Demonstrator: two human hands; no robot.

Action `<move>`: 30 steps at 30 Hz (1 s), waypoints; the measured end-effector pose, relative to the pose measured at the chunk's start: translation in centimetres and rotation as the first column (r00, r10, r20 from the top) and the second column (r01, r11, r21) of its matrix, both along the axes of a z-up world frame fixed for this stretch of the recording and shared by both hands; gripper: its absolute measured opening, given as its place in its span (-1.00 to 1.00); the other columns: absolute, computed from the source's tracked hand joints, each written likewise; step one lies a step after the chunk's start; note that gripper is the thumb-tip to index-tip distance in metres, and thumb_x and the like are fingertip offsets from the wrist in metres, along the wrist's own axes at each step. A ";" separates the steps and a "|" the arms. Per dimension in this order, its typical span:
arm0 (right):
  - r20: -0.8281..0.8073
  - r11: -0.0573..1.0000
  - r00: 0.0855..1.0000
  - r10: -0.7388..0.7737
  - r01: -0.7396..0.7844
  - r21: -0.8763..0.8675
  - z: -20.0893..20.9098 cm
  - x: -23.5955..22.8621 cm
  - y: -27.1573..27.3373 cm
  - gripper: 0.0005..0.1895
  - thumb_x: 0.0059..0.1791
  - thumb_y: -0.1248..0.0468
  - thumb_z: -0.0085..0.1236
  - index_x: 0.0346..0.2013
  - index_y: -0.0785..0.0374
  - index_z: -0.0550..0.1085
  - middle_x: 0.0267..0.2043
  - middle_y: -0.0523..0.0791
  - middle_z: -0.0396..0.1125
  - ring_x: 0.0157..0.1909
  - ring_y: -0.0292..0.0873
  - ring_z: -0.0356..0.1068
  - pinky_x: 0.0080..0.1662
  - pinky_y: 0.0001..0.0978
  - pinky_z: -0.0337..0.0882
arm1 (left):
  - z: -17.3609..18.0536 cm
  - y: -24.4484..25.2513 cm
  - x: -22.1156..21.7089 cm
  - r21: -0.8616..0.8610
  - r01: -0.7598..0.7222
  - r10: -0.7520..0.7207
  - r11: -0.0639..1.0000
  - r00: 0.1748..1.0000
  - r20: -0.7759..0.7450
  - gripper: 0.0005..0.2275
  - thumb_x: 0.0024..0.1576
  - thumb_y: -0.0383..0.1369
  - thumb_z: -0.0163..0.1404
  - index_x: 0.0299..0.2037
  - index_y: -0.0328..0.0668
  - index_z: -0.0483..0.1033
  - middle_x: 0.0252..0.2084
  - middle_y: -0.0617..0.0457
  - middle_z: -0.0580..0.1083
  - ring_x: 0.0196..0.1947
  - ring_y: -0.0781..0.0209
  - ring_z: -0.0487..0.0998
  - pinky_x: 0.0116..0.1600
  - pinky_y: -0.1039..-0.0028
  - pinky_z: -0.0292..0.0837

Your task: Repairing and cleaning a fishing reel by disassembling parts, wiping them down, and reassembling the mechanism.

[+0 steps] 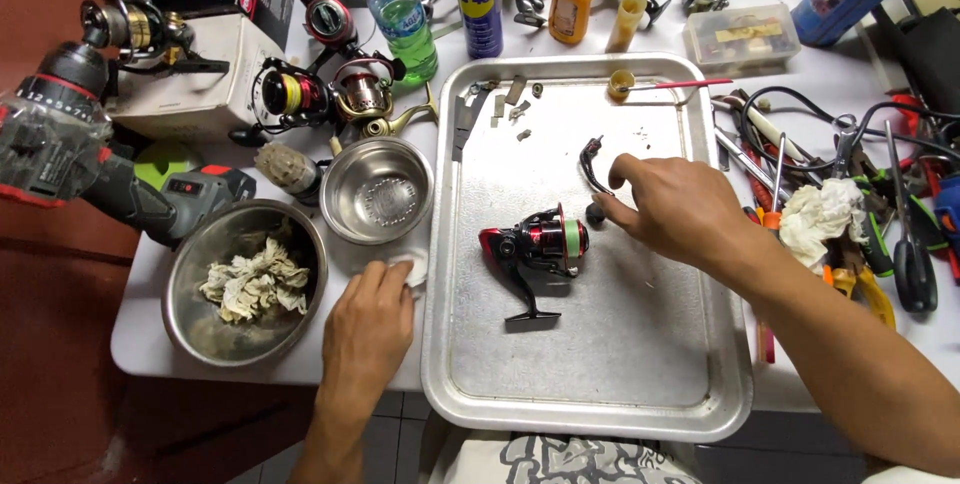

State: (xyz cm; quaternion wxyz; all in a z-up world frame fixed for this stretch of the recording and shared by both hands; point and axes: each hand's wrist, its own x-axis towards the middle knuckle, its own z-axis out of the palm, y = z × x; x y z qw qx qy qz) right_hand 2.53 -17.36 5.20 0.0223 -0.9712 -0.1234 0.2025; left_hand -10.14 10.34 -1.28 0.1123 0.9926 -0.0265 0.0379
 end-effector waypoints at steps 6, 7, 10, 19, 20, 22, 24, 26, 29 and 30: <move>0.032 0.998 0.999 -0.039 0.037 0.052 0.3 -0.8 -1.6 -0.62 -0.03 -0.10 -0.16 -0.10 0.06 0.30 -0.38 -0.18 0.40 -0.39 -0.13 0.38 -0.39 -0.27 0.39 | 1.6 0.9 -2.0 0.021 -0.075 0.072 0.997 0.992 0.099 -0.81 0.01 -0.42 -0.05 -0.18 -0.16 0.49 -0.37 0.09 0.41 -0.37 0.14 0.43 -0.32 0.33 0.42; 0.035 0.998 0.999 -0.040 0.039 0.051 0.2 -1.0 -2.0 -0.62 -0.03 -0.10 -0.16 -0.10 0.06 0.30 -0.38 -0.18 0.40 -0.39 -0.13 0.38 -0.39 -0.27 0.39 | 2.5 0.7 -2.3 0.019 -0.073 0.071 0.997 0.992 0.102 -0.81 0.01 -0.42 -0.05 -0.18 -0.16 0.49 -0.37 0.09 0.41 -0.37 0.14 0.43 -0.32 0.33 0.42; 0.143 0.983 0.990 0.000 -0.026 0.180 0.4 -1.5 -3.1 -0.67 -0.06 -0.08 -0.11 -0.18 0.04 0.36 -0.38 -0.23 0.40 -0.39 -0.17 0.38 -0.37 -0.28 0.37 | 4.5 0.3 -2.6 -0.155 0.030 0.012 0.987 0.965 0.262 -0.76 -0.02 -0.51 -0.05 -0.13 -0.20 0.47 -0.37 0.07 0.40 -0.38 0.13 0.45 -0.24 0.33 0.38; 0.169 0.655 0.965 0.202 -0.261 0.709 3.8 -2.9 -1.9 -0.28 -0.22 0.16 0.12 0.19 0.10 0.11 0.07 -0.12 0.27 -0.22 -0.26 0.34 -0.41 -0.47 0.50 | 6.1 -5.4 6.7 -0.980 0.193 -0.391 0.056 0.907 0.156 -0.71 0.08 -0.44 -0.05 0.01 -0.23 0.28 -0.36 0.04 0.35 -0.35 0.29 0.40 -0.24 0.57 0.42; 0.090 0.570 0.970 0.225 -0.206 0.796 3.7 -2.7 -1.7 -0.29 -0.21 0.16 0.10 0.20 0.13 0.10 -0.06 -0.10 0.31 -0.24 -0.25 0.37 -0.41 -0.50 0.48 | 6.2 -6.2 7.7 -0.989 0.146 -0.422 0.027 0.898 0.121 -0.71 0.08 -0.41 -0.04 0.01 -0.19 0.28 -0.31 0.03 0.36 -0.31 0.29 0.41 -0.22 0.57 0.41; 0.019 0.480 0.968 0.250 -0.141 0.866 2.6 -2.3 -1.5 -0.29 -0.19 0.16 0.09 0.21 0.17 0.09 -0.18 -0.09 0.35 -0.27 -0.25 0.39 -0.41 -0.53 0.47 | 5.7 -7.6 9.6 -0.995 0.102 -0.461 -0.002 0.883 0.092 -0.71 0.08 -0.37 -0.04 0.00 -0.15 0.27 -0.26 0.03 0.37 -0.27 0.29 0.42 -0.19 0.57 0.40; -0.044 0.271 0.998 0.042 0.031 0.962 0.2 -2.0 -1.5 -0.54 -0.14 0.35 0.07 0.06 0.23 0.31 -0.42 0.01 0.38 -0.47 -0.20 0.32 -0.41 -0.43 0.41 | 4.3 -8.7 11.3 -0.978 0.176 -0.414 -0.113 0.886 0.208 -0.73 0.10 -0.46 -0.05 0.01 -0.21 0.29 -0.36 0.03 0.39 -0.36 0.39 0.36 -0.26 0.61 0.34; -0.045 0.216 0.999 -0.001 0.044 0.975 -0.3 -1.6 -1.9 -0.60 -0.15 0.40 0.06 0.00 0.30 0.34 -0.45 0.00 0.35 -0.49 -0.22 0.28 -0.43 -0.44 0.38 | 3.2 -8.8 11.9 -0.983 0.160 -0.403 -0.095 0.896 0.185 -0.74 0.11 -0.42 -0.08 0.00 -0.22 0.29 -0.34 0.00 0.38 -0.36 0.38 0.35 -0.28 0.61 0.34; -0.036 0.139 0.998 -0.060 0.044 0.989 -2.3 -0.8 -2.5 -0.69 -0.15 0.45 0.08 -0.11 0.39 0.37 -0.51 -0.01 0.32 -0.53 -0.25 0.25 -0.47 -0.46 0.33 | 1.8 -8.8 12.2 -0.989 0.140 -0.410 -0.047 0.900 0.147 -0.67 0.10 -0.30 -0.05 0.02 -0.23 0.26 -0.28 -0.06 0.35 -0.33 0.33 0.33 -0.28 0.57 0.34; -0.032 0.111 0.997 -0.076 0.040 0.993 -3.3 -0.6 -2.5 -0.71 -0.15 0.46 0.10 -0.14 0.41 0.38 -0.55 -0.02 0.31 -0.55 -0.26 0.24 -0.49 -0.48 0.32 | 1.4 -8.6 11.9 -0.991 0.130 -0.427 -0.011 0.896 0.122 -0.59 0.07 -0.21 0.01 0.05 -0.23 0.24 -0.23 -0.09 0.32 -0.30 0.30 0.32 -0.26 0.54 0.34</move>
